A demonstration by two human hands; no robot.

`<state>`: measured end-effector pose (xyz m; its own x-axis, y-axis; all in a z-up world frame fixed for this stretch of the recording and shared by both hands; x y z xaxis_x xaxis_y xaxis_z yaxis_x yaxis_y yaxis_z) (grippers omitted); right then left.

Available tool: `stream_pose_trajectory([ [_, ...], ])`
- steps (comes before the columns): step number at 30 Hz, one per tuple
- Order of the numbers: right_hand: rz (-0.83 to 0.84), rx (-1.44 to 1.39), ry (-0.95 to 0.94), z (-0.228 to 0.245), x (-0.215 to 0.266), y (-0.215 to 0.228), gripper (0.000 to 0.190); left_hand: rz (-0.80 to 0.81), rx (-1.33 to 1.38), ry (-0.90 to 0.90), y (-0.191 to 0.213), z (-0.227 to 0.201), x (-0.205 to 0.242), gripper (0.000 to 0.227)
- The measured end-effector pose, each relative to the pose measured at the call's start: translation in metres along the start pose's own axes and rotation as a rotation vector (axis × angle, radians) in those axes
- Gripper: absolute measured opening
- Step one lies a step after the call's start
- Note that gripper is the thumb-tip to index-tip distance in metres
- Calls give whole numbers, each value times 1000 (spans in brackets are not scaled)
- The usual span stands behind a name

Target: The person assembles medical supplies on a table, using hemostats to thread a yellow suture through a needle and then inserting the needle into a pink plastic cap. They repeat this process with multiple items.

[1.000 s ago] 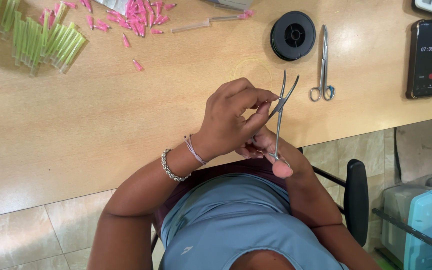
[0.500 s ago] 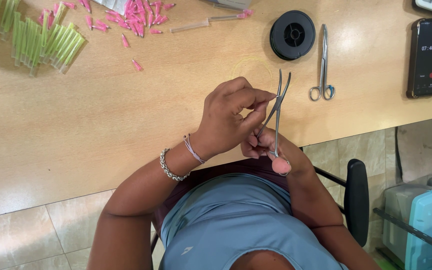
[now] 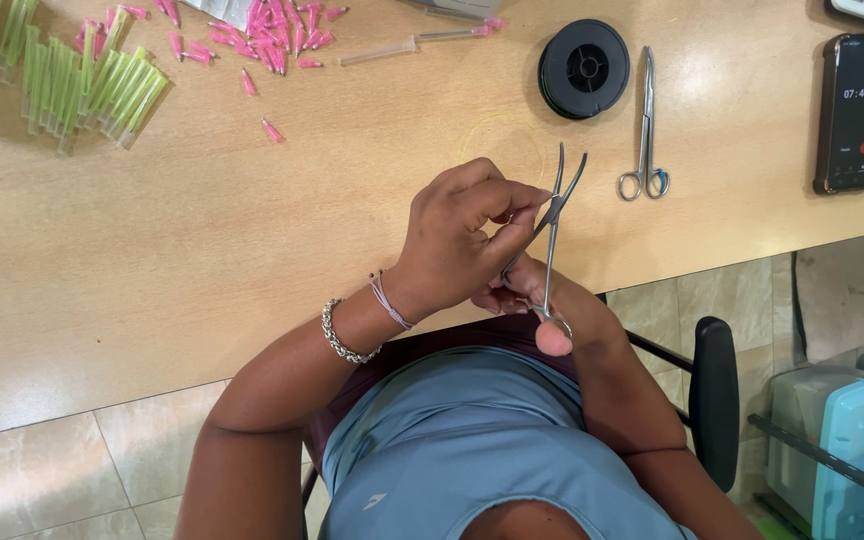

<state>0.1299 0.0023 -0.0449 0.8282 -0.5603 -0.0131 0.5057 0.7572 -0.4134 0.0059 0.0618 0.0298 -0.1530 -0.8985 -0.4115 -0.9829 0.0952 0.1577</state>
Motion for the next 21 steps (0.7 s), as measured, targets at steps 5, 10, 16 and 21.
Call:
stream_pose_trajectory([
  [5, -23, -32, 6, -25, 18, 17, 100, -3, -20, -1, 1, 1, -1, 8],
  [10, -36, -88, 3, -40, 29, 28, 94, 2, -46, -5, 1, 3, 0, 9],
  [16, -81, -82, -27, -28, 21, 21, 85, 7, -48, 1, 2, 2, -2, 10],
  [21, -115, 161, -177, 1, 5, 9, 86, -46, 213, 202, 12, 16, -8, 16],
])
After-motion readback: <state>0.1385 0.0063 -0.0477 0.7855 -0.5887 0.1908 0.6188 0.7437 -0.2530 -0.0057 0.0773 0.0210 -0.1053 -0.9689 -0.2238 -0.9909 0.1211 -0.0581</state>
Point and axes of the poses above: each hand's wrist, its own x-axis away from the middle knuckle, its own y-axis out of the back of the hand, z = x × y, the point moved 7 cm from there along -x, towards the middle knuckle, and after that the axes turned 5 degrees about z, right-handed, at the moved point
